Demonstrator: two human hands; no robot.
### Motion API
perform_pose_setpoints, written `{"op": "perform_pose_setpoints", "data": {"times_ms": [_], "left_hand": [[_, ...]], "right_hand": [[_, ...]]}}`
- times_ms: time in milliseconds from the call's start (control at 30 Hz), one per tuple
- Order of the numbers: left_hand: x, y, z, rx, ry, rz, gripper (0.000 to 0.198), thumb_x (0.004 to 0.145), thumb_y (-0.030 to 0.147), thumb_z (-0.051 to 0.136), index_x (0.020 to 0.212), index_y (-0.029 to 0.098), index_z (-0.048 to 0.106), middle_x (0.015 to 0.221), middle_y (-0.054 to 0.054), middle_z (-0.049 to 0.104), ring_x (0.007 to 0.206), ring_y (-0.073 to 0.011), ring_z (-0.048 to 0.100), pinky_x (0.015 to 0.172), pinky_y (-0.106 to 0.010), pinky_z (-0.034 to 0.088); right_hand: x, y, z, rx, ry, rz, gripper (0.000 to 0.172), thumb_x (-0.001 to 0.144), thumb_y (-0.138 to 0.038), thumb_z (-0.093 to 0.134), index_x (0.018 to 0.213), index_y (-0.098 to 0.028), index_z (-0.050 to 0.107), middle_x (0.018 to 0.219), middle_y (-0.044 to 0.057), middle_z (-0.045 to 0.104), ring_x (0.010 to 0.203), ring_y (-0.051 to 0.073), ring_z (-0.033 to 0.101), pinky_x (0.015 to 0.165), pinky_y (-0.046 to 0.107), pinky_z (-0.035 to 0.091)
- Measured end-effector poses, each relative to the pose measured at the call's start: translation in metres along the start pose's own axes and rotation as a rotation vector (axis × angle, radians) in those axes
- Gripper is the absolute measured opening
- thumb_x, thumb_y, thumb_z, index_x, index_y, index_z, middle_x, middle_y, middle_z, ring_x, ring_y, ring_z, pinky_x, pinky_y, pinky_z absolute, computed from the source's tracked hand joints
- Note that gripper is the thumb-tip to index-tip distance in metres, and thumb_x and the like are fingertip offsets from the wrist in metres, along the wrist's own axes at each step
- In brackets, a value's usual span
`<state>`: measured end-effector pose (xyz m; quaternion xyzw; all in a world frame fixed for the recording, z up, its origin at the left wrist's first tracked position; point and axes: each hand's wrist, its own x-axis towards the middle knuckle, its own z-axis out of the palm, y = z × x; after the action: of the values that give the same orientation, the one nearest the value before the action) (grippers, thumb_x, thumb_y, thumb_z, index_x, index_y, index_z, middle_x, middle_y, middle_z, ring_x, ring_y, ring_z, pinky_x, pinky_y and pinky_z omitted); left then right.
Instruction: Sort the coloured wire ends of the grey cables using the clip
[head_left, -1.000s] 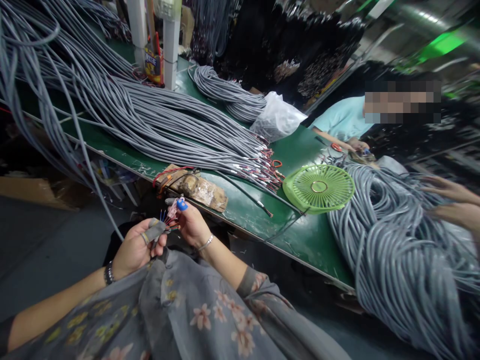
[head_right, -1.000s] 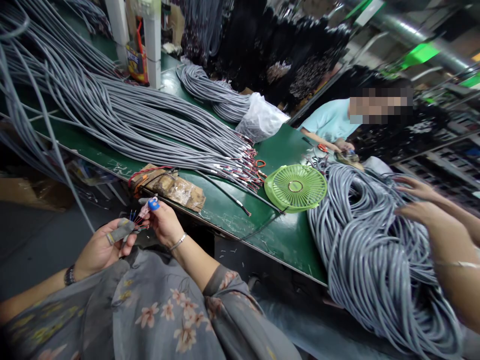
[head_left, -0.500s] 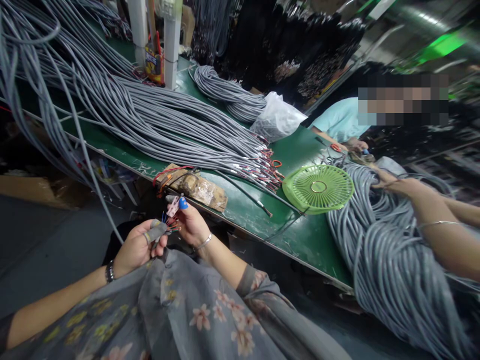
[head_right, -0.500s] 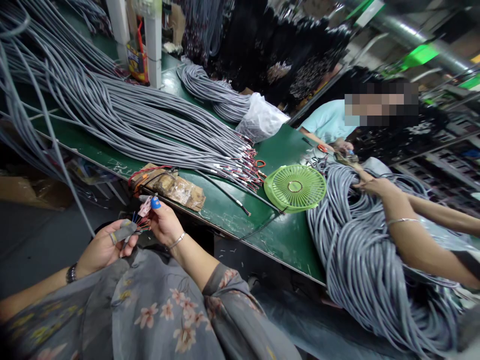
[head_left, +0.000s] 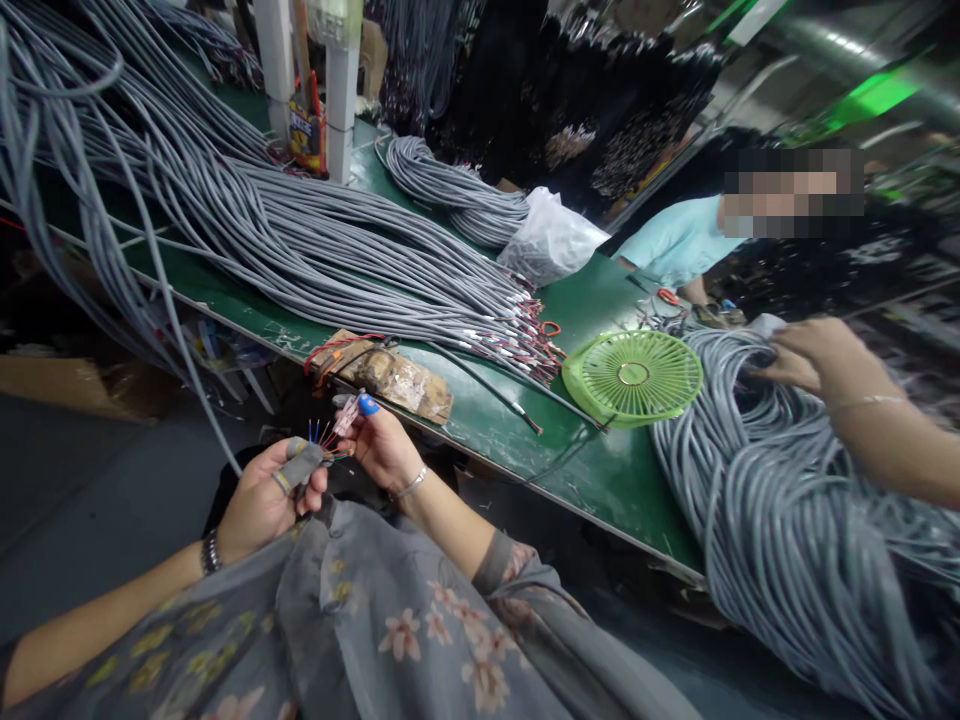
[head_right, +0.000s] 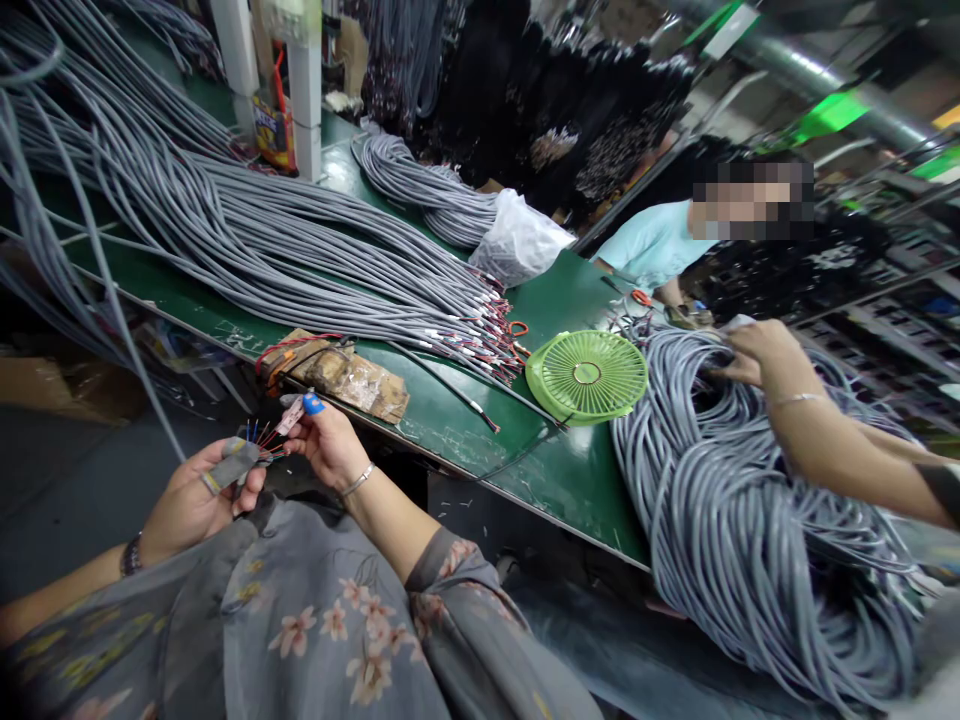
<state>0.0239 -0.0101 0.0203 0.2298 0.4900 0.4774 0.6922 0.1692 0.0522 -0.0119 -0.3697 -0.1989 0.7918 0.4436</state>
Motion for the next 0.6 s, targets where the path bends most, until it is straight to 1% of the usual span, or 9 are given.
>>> {"op": "perform_pose_setpoints", "data": {"times_ms": [167,267,467,600], "left_hand": [[0.004,-0.0026,0.0021,-0.016,0.02,-0.018,0.024,0.055,0.025,0.083,0.067,0.017,0.063,0.049,0.003,0.064,0.038,-0.0088,0.053,0.038,-0.016,0.037],[0.0061,-0.0042,0.0021,-0.02,0.03,-0.036,0.024,0.057,0.024,0.082,0.068,0.017,0.063,0.049,0.003,0.064,0.039,-0.0092,0.054,0.039,-0.016,0.037],[0.0081,-0.0062,0.001,0.004,0.005,-0.055,0.035,0.049,0.031,0.089,0.066,0.016,0.063,0.05,0.002,0.065,0.038,-0.0085,0.053,0.038,-0.016,0.036],[0.0073,-0.0059,0.0006,0.025,-0.022,-0.052,0.038,0.049,0.036,0.09,0.065,0.017,0.062,0.049,0.003,0.065,0.038,-0.0078,0.053,0.037,-0.015,0.036]], "right_hand": [[0.0031,0.0066,-0.0031,0.023,0.006,-0.033,0.03,0.084,-0.047,0.074,0.083,-0.017,0.067,0.079,0.003,0.069,0.065,0.012,0.059,0.057,0.023,0.05],[0.0052,0.0094,-0.0045,0.047,0.028,-0.061,0.03,0.08,-0.045,0.078,0.082,-0.017,0.067,0.081,0.004,0.072,0.066,0.013,0.061,0.058,0.024,0.051],[0.0047,0.0095,-0.0027,0.063,0.049,-0.081,0.026,0.079,-0.041,0.08,0.082,-0.018,0.069,0.079,0.004,0.073,0.066,0.014,0.063,0.058,0.024,0.051],[0.0026,0.0091,-0.0005,0.059,0.026,-0.083,0.03,0.08,-0.045,0.079,0.083,-0.017,0.069,0.076,0.003,0.072,0.062,0.012,0.061,0.056,0.022,0.05]]}}
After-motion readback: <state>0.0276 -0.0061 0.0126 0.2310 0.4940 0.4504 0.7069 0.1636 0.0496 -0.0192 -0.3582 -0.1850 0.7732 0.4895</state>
